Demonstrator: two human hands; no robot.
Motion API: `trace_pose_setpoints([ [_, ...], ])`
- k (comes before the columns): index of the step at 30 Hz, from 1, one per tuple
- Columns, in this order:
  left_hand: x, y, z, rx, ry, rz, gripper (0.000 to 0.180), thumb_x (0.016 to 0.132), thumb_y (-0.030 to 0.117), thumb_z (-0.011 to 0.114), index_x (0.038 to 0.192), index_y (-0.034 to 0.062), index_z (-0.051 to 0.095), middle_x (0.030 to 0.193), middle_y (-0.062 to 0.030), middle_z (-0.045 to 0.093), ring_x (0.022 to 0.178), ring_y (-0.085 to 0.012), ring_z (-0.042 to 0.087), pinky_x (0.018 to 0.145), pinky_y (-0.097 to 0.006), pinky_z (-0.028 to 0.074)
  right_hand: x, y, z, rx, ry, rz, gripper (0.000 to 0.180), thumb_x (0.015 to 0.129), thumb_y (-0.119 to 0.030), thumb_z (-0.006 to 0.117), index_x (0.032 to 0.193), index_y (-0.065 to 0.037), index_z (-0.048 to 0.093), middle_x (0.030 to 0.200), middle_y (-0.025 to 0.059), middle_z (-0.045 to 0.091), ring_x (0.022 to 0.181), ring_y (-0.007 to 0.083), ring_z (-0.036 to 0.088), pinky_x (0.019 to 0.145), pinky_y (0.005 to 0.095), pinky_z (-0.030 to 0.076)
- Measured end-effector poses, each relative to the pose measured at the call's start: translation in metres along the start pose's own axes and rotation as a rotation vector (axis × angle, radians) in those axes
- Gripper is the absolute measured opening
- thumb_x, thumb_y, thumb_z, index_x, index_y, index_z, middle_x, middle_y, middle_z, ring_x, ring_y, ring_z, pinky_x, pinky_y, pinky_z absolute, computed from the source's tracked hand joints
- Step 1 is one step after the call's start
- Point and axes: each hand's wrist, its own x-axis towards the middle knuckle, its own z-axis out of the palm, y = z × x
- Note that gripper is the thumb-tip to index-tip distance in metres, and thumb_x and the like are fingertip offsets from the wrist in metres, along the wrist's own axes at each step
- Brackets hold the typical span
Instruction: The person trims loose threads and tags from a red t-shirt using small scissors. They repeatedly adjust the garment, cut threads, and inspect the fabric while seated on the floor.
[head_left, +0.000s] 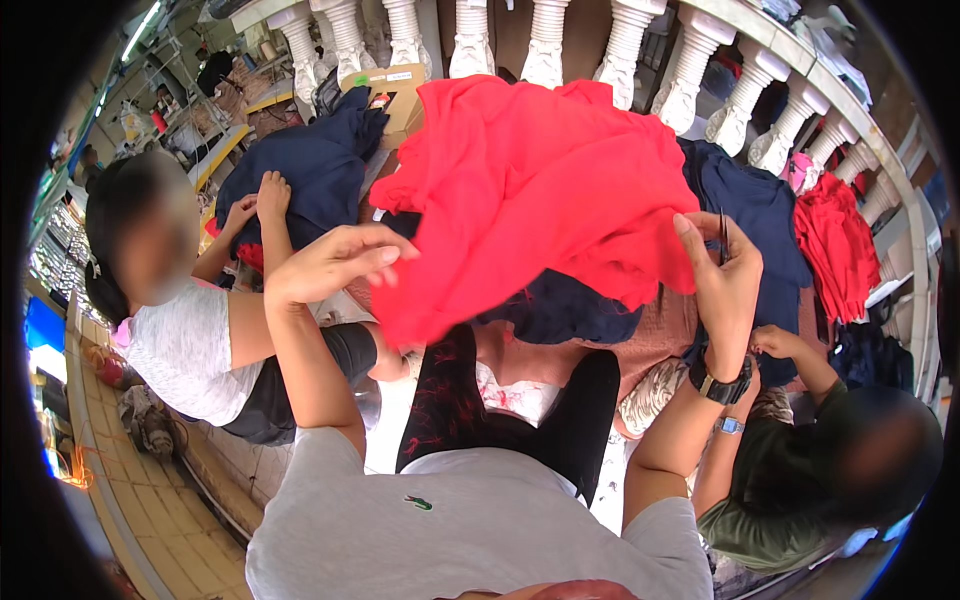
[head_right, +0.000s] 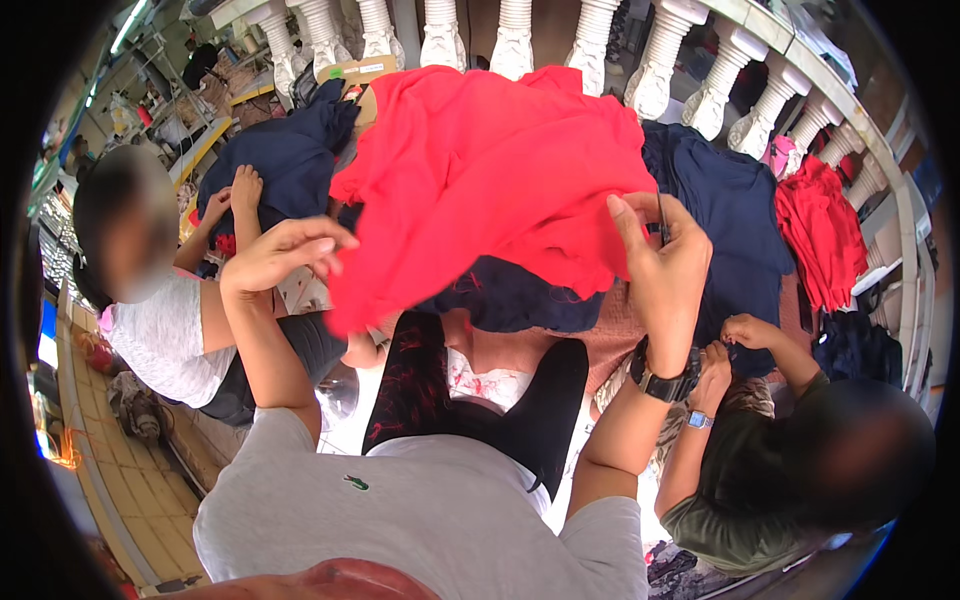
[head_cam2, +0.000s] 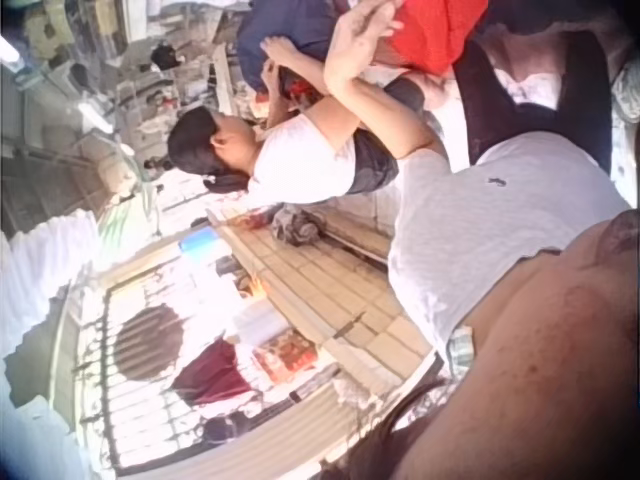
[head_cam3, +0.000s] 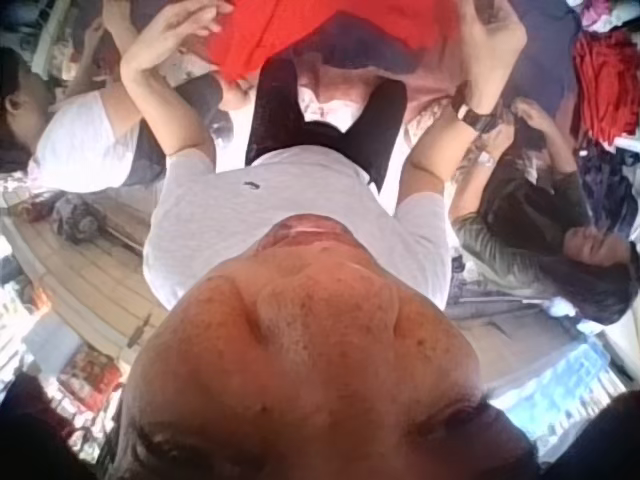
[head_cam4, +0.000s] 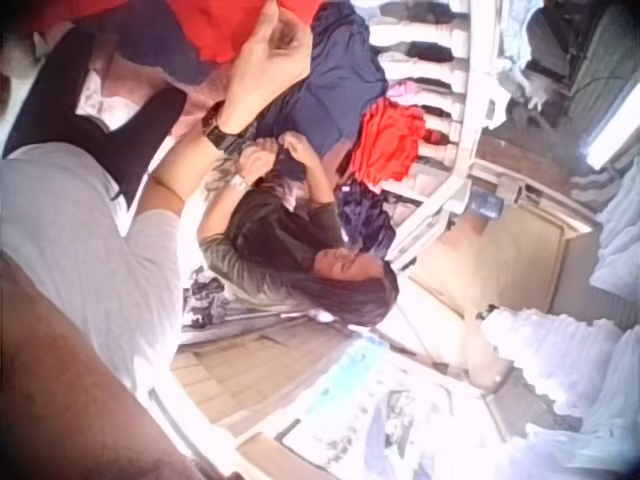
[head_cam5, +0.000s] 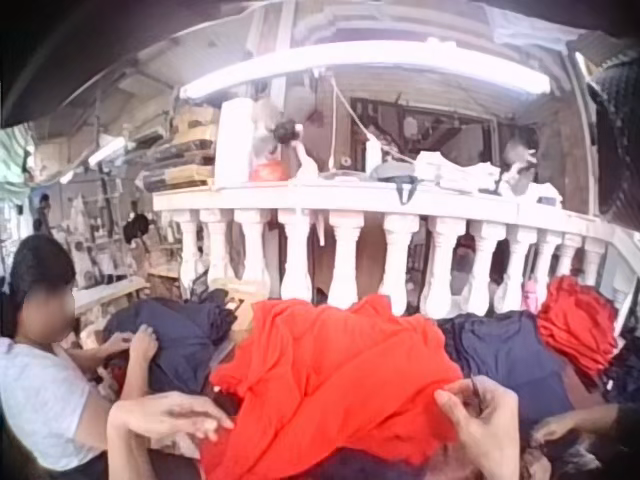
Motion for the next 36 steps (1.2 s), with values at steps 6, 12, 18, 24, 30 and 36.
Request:
trace_pose_setpoints([
  [6, 0.123, -0.021, -0.027, 0.169, 0.734, 0.184, 0.066, 0.094, 0.054, 0.061, 0.118, -0.0081, 0.06, 0.109, -0.0201, 0.068, 0.103, -0.0256, 0.064, 0.091, -0.036, 0.048, 0.136, 0.025, 0.05, -0.171, -0.189, -0.149, 0.046, 0.085, -0.042, 0.073, 0.096, 0.003, 0.073, 0.088, 0.022, 0.073, 0.085, 0.0339, 0.072, 0.078, 0.0397, 0.054],
  [12, 0.241, 0.004, -0.027, 0.429, 0.893, 0.126, 0.057, 0.088, 0.045, 0.071, 0.121, -0.0011, 0.063, 0.114, -0.0216, 0.069, 0.109, -0.0316, 0.066, 0.094, -0.041, 0.05, 0.214, 0.113, 0.108, -0.598, -0.219, 0.135, 0.055, 0.081, -0.045, 0.073, 0.103, 0.005, 0.072, 0.108, 0.0283, 0.07, 0.107, 0.0413, 0.067, 0.092, 0.0453, 0.052],
  [18, 0.211, 0.053, -0.072, 0.353, 1.061, 0.62, 0.028, 0.088, 0.013, 0.07, 0.116, 0.0088, 0.07, 0.11, -0.0158, 0.071, 0.105, -0.026, 0.067, 0.095, -0.036, 0.05, 0.205, 0.09, 0.088, -0.15, 0.109, -0.017, 0.023, 0.078, -0.017, 0.075, 0.1, -0.01, 0.077, 0.095, 0.0125, 0.074, 0.088, 0.0253, 0.07, 0.082, 0.0353, 0.053],
  [24, 0.092, -0.001, -0.055, -0.437, 0.373, 0.616, 0.046, 0.09, 0.002, 0.065, 0.135, 0.0076, 0.056, 0.14, -0.0075, 0.053, 0.123, -0.0182, 0.055, 0.102, -0.032, 0.046, 0.124, 0.077, 0.02, 0.296, -0.179, -0.04, 0.016, 0.08, 0.003, 0.061, 0.093, 0.004, 0.07, 0.088, 0.0061, 0.071, 0.082, 0.0126, 0.064, 0.078, 0.0259, 0.05],
  [30, 0.052, -0.038, 0.008, -0.747, 0.266, 0.354, 0.064, 0.101, 0.014, 0.058, 0.156, 0.0179, 0.027, 0.154, -0.0088, 0.038, 0.137, -0.0214, 0.047, 0.107, -0.038, 0.046, 0.107, 0.086, 0.026, 0.069, -0.021, -0.086, 0.019, 0.091, -0.008, 0.059, 0.101, 0.004, 0.071, 0.086, 0.0084, 0.071, 0.078, 0.0133, 0.064, 0.074, 0.0275, 0.049],
  [36, 0.072, -0.036, 0.011, -0.774, 0.466, 0.404, 0.043, 0.099, 0.004, 0.058, 0.141, -0.0022, 0.051, 0.139, -0.0099, 0.055, 0.133, -0.0175, 0.049, 0.109, -0.031, 0.04, 0.101, 0.009, 0.069, -0.048, -0.213, -0.112, 0.044, 0.086, -0.036, 0.075, 0.106, 0.004, 0.071, 0.084, 0.0134, 0.071, 0.075, 0.0186, 0.064, 0.073, 0.0324, 0.049],
])
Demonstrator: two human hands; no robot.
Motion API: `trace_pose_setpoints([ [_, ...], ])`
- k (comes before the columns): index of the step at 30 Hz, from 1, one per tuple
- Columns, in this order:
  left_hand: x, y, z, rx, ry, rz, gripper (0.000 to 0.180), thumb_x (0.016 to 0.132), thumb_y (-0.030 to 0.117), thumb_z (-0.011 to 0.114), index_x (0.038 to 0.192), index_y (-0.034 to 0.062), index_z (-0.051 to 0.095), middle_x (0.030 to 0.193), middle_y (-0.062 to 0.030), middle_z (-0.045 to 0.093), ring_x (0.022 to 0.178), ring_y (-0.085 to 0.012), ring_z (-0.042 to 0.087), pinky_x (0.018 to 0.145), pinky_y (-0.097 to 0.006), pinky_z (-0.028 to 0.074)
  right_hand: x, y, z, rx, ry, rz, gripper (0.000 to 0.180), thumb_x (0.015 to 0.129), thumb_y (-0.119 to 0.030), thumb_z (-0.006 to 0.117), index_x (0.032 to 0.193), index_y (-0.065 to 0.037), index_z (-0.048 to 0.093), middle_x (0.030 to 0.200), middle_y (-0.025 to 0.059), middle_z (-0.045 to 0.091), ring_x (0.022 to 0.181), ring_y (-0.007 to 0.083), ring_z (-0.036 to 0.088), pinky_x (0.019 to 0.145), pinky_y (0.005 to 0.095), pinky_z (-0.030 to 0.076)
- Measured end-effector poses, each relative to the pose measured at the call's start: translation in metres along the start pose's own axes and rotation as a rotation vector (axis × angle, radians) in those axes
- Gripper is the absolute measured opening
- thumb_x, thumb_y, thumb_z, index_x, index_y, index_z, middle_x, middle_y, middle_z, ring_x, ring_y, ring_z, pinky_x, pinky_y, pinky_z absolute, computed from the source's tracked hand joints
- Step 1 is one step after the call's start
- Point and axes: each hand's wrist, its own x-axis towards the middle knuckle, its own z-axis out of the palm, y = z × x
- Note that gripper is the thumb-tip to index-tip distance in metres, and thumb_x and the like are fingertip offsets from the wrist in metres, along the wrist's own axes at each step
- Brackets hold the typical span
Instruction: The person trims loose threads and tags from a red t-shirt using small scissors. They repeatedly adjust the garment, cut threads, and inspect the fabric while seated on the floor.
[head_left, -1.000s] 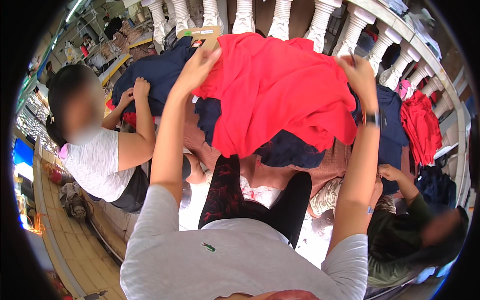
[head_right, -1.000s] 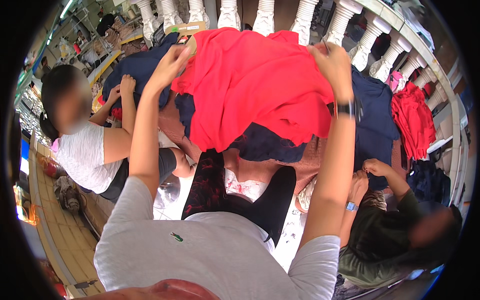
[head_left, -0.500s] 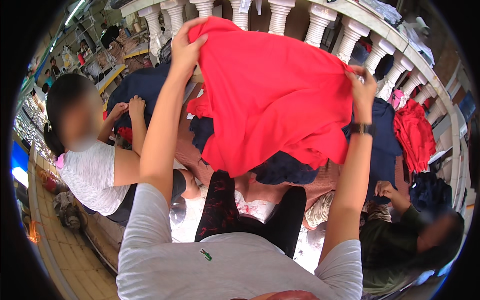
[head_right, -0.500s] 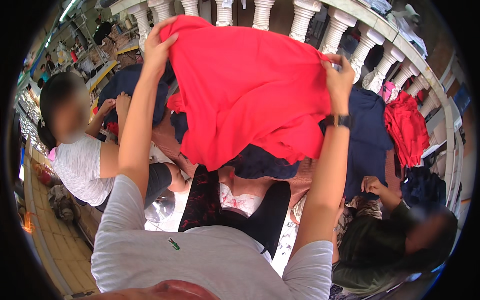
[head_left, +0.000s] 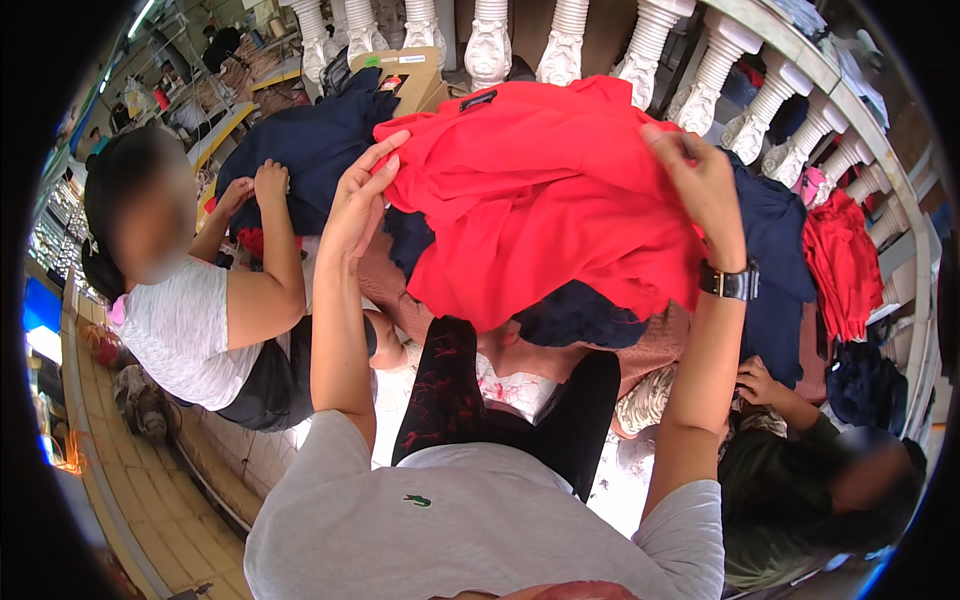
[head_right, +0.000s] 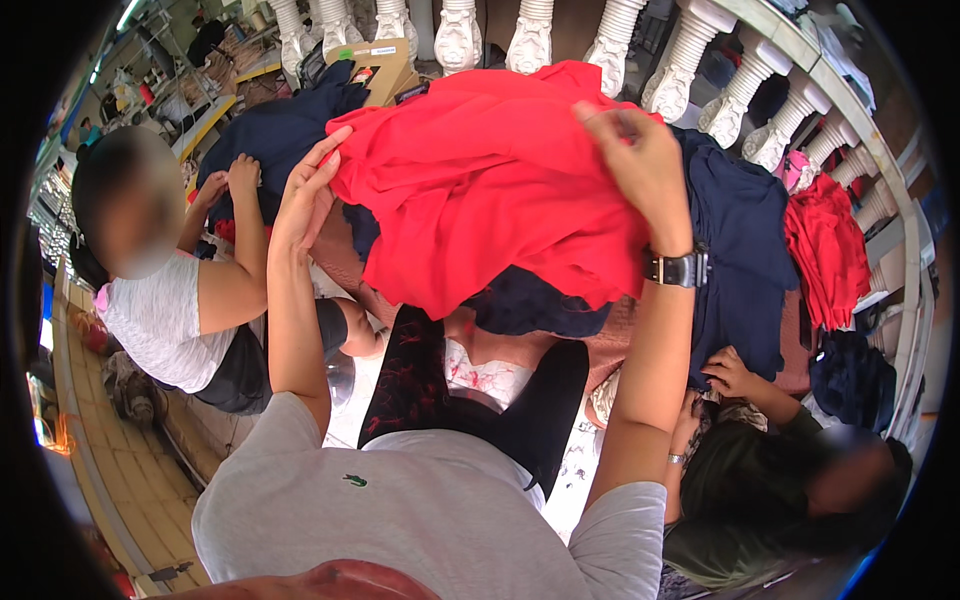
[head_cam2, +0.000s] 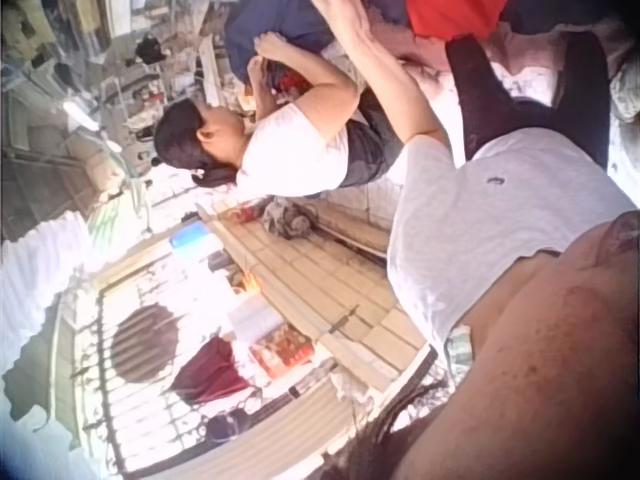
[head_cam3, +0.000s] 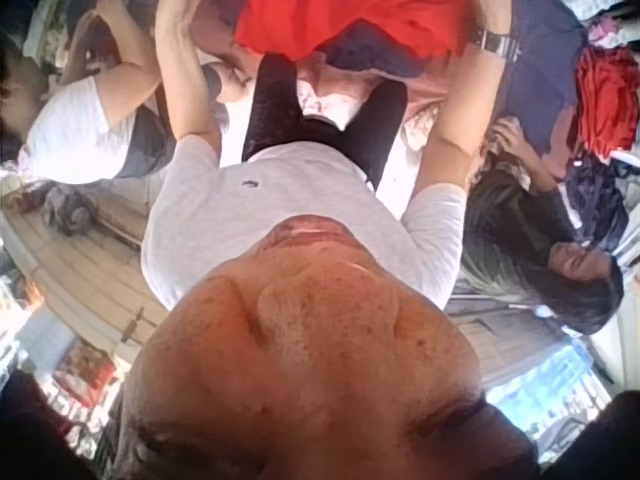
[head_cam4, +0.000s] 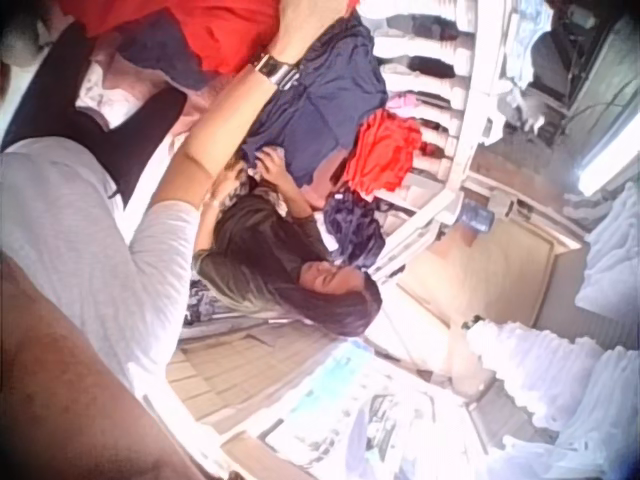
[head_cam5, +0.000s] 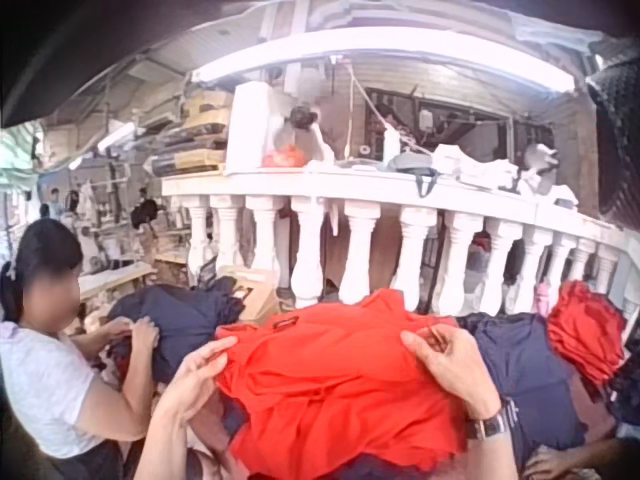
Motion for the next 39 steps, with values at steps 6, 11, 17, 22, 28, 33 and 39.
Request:
trace_pose_setpoints([
  [6, -0.045, 0.026, 0.011, 0.096, -0.109, 0.131, 0.085, 0.077, -0.008, 0.074, 0.152, 0.0028, 0.036, 0.158, -0.0109, 0.032, 0.14, -0.0182, 0.039, 0.116, -0.032, 0.031, -0.063, -0.023, -0.014, 0.172, 0.101, 0.019, 0.019, 0.081, -0.006, 0.075, 0.098, 0.001, 0.069, 0.081, -0.0002, 0.063, 0.065, 0.0059, 0.045, 0.059, 0.0234, 0.037],
  [11, -0.074, 0.013, 0.01, 0.275, -0.231, 0.015, 0.105, 0.07, -0.005, 0.076, 0.158, 0.004, 0.019, 0.161, -0.0126, 0.02, 0.148, -0.0234, 0.028, 0.12, -0.036, 0.022, -0.109, 0.009, -0.009, 0.299, 0.122, 0.136, 0.011, 0.083, 0.001, 0.074, 0.09, 0.0, 0.066, 0.081, -0.007, 0.057, 0.058, -0.0009, 0.032, 0.052, 0.019, 0.026],
  [17, -0.075, 0.007, 0.023, 0.213, -0.135, 0.039, 0.101, 0.075, -0.003, 0.076, 0.158, 0.0054, 0.019, 0.161, -0.0128, 0.021, 0.148, -0.0238, 0.028, 0.121, -0.037, 0.021, -0.121, 0.012, -0.003, 0.344, 0.145, 0.156, 0.011, 0.084, 0.0, 0.074, 0.092, -0.001, 0.067, 0.08, -0.008, 0.057, 0.057, -0.002, 0.032, 0.051, 0.0178, 0.025],
  [22, -0.075, 0.011, 0.029, 0.3, -0.161, 0.081, 0.092, 0.082, -0.003, 0.071, 0.158, 0.0078, 0.021, 0.161, -0.0121, 0.023, 0.148, -0.0228, 0.026, 0.12, -0.038, 0.023, -0.117, 0.013, -0.001, 0.296, 0.16, 0.21, 0.014, 0.084, -0.002, 0.076, 0.094, -0.001, 0.068, 0.084, -0.007, 0.058, 0.06, -0.0014, 0.035, 0.053, 0.018, 0.027],
  [28, -0.077, 0.017, 0.019, 0.238, -0.142, -0.037, 0.06, 0.104, 0.022, 0.048, 0.158, 0.009, 0.023, 0.162, -0.0097, 0.022, 0.149, -0.0231, 0.025, 0.12, -0.037, 0.023, -0.124, 0.002, 0.015, 0.007, 0.464, 0.036, 0.032, 0.079, -0.015, 0.085, 0.103, -0.002, 0.068, 0.099, 0.0086, 0.056, 0.092, 0.0199, 0.055, 0.07, 0.0306, 0.047],
  [33, -0.073, 0.022, 0.012, 0.747, -0.132, 0.052, 0.054, 0.109, 0.035, 0.038, 0.157, 0.0114, 0.028, 0.161, -0.0121, 0.024, 0.148, -0.0258, 0.027, 0.118, -0.04, 0.028, -0.141, -0.009, 0.009, -0.171, 0.418, 0.321, 0.06, 0.081, -0.028, 0.085, 0.128, -0.005, 0.055, 0.077, 0.0066, 0.057, 0.071, 0.0154, 0.056, 0.063, 0.0296, 0.044],
  [39, -0.082, 0.013, 0.045, 1.227, 0.025, 0.351, 0.114, 0.056, 0.04, 0.092, 0.154, 0.0213, 0.036, 0.161, -0.0257, 0.013, 0.146, -0.0469, 0.024, 0.116, -0.053, 0.03, -0.148, -0.015, 0.026, 0.249, 0.357, 0.234, 0.069, 0.088, -0.021, 0.08, 0.144, -0.005, 0.042, 0.066, -0.0016, 0.053, 0.059, 0.0057, 0.046, 0.057, 0.0217, 0.036],
])
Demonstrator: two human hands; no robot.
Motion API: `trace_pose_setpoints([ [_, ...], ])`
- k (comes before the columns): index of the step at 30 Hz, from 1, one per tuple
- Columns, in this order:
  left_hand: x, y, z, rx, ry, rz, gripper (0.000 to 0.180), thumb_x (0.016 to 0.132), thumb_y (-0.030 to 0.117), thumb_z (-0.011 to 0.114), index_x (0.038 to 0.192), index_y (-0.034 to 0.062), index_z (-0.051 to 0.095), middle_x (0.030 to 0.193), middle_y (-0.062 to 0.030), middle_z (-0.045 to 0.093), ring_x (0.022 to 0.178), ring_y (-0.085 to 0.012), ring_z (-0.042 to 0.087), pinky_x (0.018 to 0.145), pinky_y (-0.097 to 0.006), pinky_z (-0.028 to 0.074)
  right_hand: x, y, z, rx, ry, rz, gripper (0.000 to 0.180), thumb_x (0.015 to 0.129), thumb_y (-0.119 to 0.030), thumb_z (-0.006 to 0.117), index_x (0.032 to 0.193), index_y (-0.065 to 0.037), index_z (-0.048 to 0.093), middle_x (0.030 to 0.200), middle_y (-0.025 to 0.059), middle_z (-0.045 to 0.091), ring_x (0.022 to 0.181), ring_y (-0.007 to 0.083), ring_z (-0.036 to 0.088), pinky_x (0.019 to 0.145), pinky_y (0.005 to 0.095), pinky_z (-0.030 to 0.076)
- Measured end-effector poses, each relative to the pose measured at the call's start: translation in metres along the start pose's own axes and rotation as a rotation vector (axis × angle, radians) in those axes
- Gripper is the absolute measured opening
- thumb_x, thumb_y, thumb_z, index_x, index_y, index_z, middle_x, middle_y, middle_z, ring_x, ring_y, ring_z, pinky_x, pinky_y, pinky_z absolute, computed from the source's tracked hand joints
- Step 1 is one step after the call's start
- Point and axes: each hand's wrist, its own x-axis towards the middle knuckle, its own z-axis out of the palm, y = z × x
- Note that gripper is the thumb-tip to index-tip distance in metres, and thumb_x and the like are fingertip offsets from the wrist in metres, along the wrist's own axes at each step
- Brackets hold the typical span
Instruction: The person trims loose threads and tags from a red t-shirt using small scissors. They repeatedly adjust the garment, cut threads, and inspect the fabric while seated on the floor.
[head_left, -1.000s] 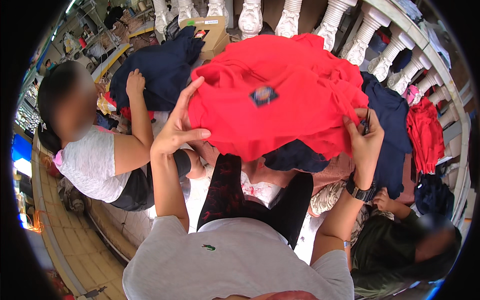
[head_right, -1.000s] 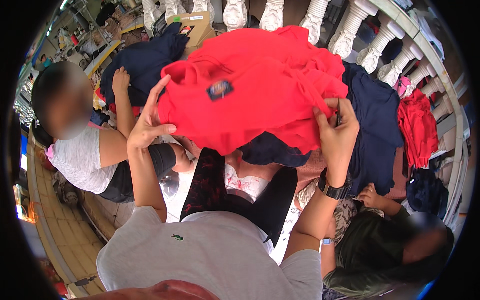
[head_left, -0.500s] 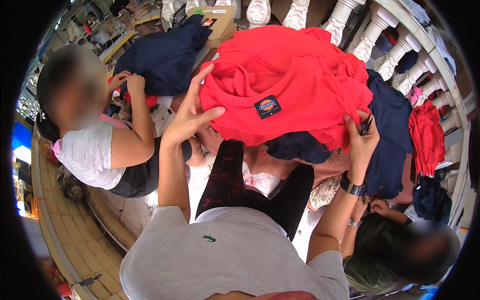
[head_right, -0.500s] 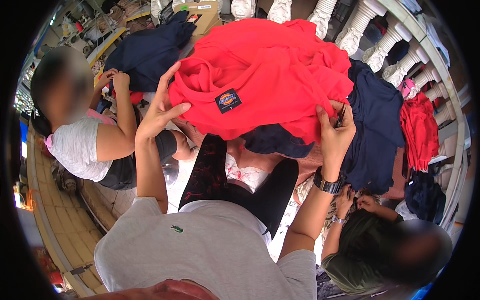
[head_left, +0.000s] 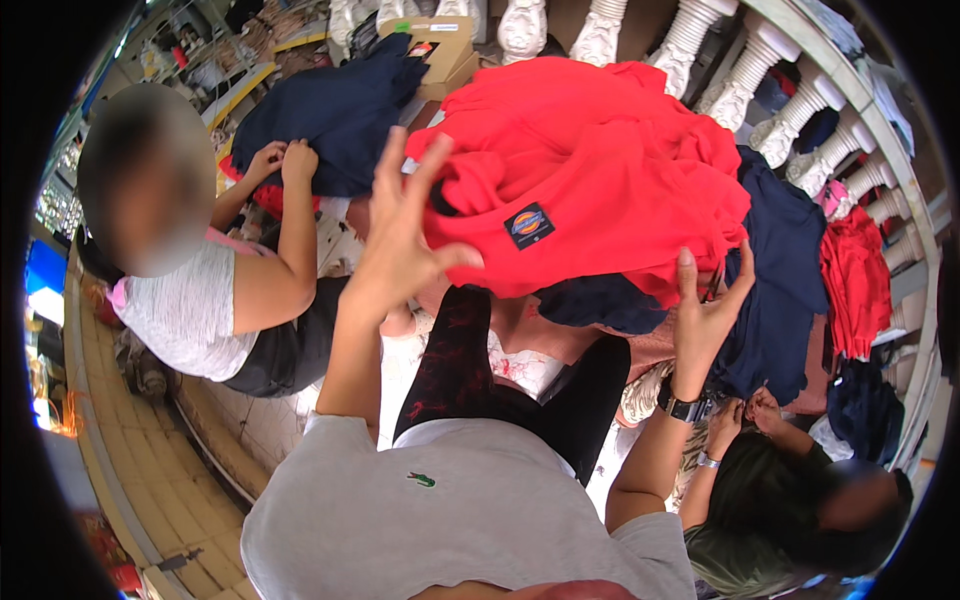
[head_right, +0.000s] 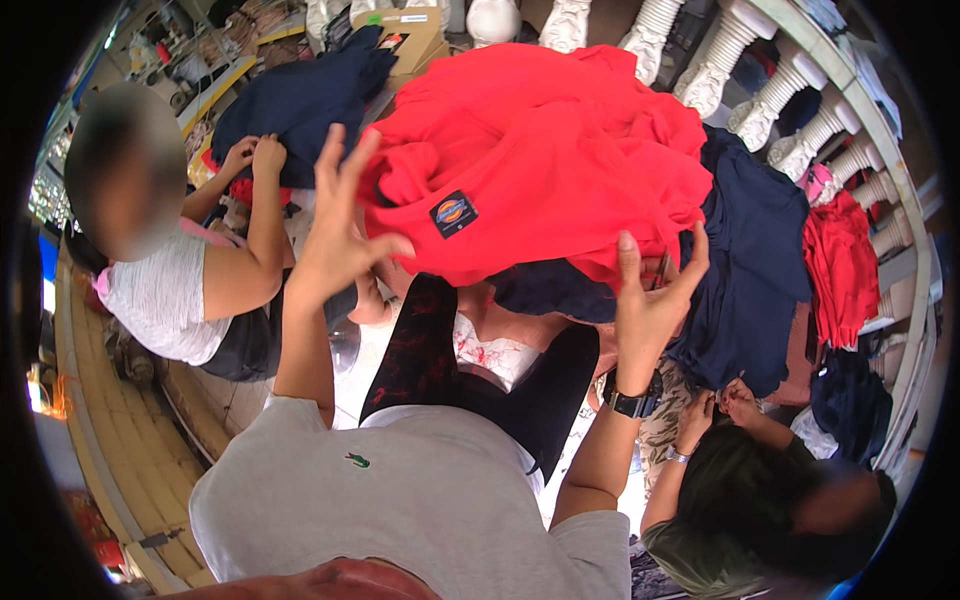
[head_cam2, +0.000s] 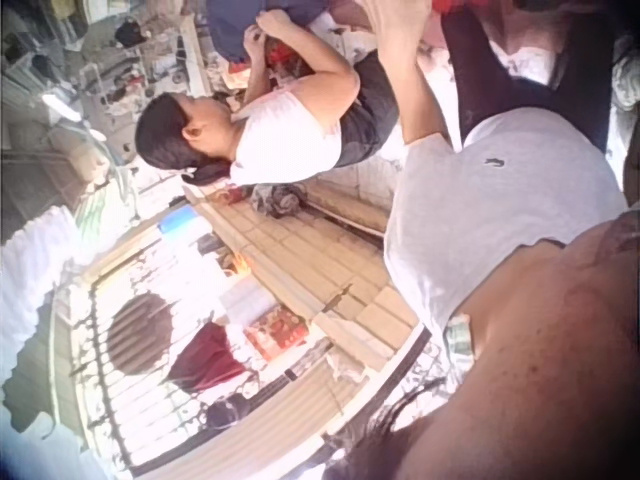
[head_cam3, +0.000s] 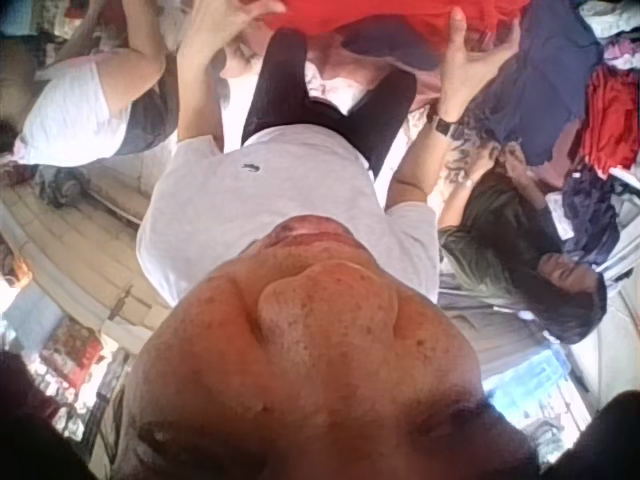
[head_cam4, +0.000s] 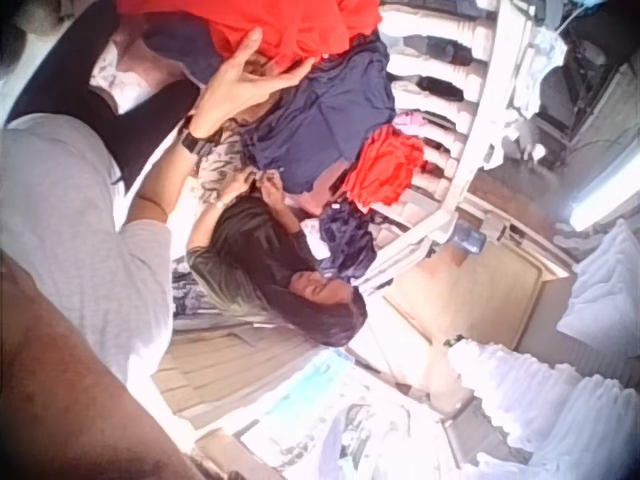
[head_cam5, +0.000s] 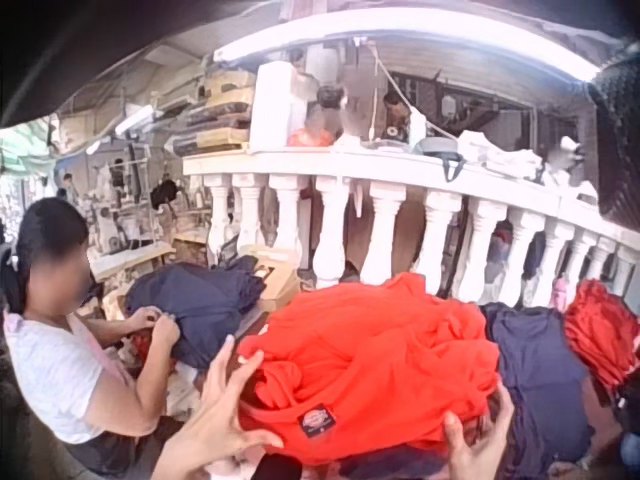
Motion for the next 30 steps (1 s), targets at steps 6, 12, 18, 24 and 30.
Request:
trace_pose_setpoints([
  [6, 0.012, 0.001, 0.028, 0.123, -0.186, 0.133, 0.045, 0.074, 0.014, 0.081, 0.114, 0.0083, 0.062, 0.149, -0.0138, 0.041, 0.143, -0.043, 0.031, 0.111, -0.053, 0.031, 0.011, 0.007, 0.009, 0.066, 0.002, 0.018, 0.06, 0.086, -0.015, 0.081, 0.137, -0.002, 0.05, 0.069, -0.0048, 0.045, 0.062, 0.0047, 0.041, 0.058, 0.0194, 0.033],
  [12, 0.041, -0.004, 0.017, -0.355, -0.08, 0.095, 0.025, 0.083, 0.009, 0.075, 0.101, -0.003, 0.062, 0.114, -0.0107, 0.062, 0.104, -0.0267, 0.059, 0.093, -0.034, 0.044, 0.01, 0.013, 0.007, 0.012, 0.031, -0.027, 0.059, 0.085, -0.017, 0.081, 0.135, -0.001, 0.054, 0.07, -0.0044, 0.045, 0.064, 0.0056, 0.041, 0.061, 0.0212, 0.035],
  [18, 0.074, -0.014, 0.01, -0.585, -0.104, -0.111, 0.02, 0.095, 0.017, 0.068, 0.102, -0.0008, 0.065, 0.092, -0.0006, 0.063, 0.091, -0.0085, 0.056, 0.085, -0.025, 0.044, 0.008, 0.012, 0.002, 0.008, -0.017, -0.018, 0.06, 0.084, -0.017, 0.082, 0.135, -0.001, 0.054, 0.071, -0.0035, 0.045, 0.065, 0.0053, 0.042, 0.059, 0.0206, 0.035],
  [24, 0.101, -0.019, 0.02, -1.159, -0.156, -0.281, 0.028, 0.104, 0.032, 0.057, 0.11, 0.0056, 0.063, 0.103, 0.0038, 0.065, 0.093, -0.0036, 0.058, 0.086, -0.021, 0.046, 0.001, 0.013, -0.004, 0.096, -0.043, -0.027, 0.059, 0.082, -0.014, 0.083, 0.134, -0.003, 0.056, 0.071, -0.0029, 0.048, 0.066, 0.0046, 0.044, 0.054, 0.0199, 0.033],
  [30, 0.128, -0.007, -0.003, -1.39, 0.041, -0.343, 0.058, 0.101, 0.049, 0.056, 0.141, 0.0072, 0.05, 0.136, -0.0083, 0.057, 0.118, -0.0172, 0.06, 0.097, -0.033, 0.05, -0.027, 0.01, -0.005, -0.013, 0.01, -0.249, 0.045, 0.08, -0.014, 0.084, 0.118, -0.004, 0.062, 0.065, -0.003, 0.05, 0.052, 0.0045, 0.04, 0.048, 0.0215, 0.03],
])
